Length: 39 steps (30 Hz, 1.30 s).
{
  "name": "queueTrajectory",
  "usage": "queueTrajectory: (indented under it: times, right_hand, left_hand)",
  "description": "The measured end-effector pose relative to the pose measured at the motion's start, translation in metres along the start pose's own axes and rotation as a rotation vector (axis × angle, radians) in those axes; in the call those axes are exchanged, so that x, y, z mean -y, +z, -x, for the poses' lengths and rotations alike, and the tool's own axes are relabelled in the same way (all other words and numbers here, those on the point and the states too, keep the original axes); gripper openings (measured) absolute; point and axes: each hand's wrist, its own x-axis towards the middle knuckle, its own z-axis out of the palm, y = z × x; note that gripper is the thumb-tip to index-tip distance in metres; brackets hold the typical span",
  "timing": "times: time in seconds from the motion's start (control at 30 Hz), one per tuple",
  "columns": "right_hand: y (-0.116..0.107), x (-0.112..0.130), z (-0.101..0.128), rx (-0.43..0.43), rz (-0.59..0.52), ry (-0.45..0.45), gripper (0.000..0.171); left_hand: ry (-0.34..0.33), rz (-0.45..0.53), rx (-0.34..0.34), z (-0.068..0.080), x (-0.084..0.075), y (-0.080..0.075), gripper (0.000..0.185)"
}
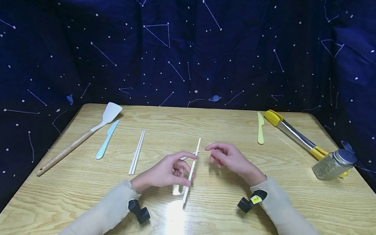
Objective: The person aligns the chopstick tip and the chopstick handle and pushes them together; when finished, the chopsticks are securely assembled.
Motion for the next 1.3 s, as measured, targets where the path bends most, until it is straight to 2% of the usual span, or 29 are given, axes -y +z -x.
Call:
queueTrajectory:
  times: [0.2,0.33,0.5,0.63,0.73,0.9,1.13,1.3]
  right_hand:
    - [-0.019,-0.009,-0.002,-0.081,0.094,0.069,0.023]
    - [-0.022,-0.018,-0.002,-0.106,0.167,0.101,0.022]
    - [-0.017,-0.026,-0.004,-0.111,0.311,0.093,0.017]
    - [-0.012,-0.029,-0.004,-0.109,0.416,0.050,0.013]
    - [-0.010,-0.030,-0.004,-0.117,0.451,0.031,0.012]
    - [-0.008,-0.032,-0.002,-0.128,0.491,0.028,0.011]
    - [-0.005,-0.030,-0.001,-0.164,0.567,0.002,0.016]
    - [-0.003,-0.027,-0.002,-0.201,0.621,0.018,0.018]
  left_hand:
    - [-0.052,-0.053,-0.024,0.007,0.006,-0.020,0.068]
    - [-0.085,-0.093,-0.024,0.012,0.006,-0.032,0.069]
    - [-0.144,-0.175,-0.034,0.018,0.006,-0.049,0.068]
    - [-0.205,-0.295,-0.056,0.021,0.009,-0.058,0.066]
    - [-0.236,-0.397,-0.059,0.022,0.011,-0.060,0.065]
    - [-0.247,-0.526,-0.045,0.024,0.014,-0.060,0.060]
    - [-0.287,-0.568,0.012,0.024,0.011,-0.058,0.046]
    - [-0.311,-0.617,-0.010,0.023,0.008,-0.059,0.046]
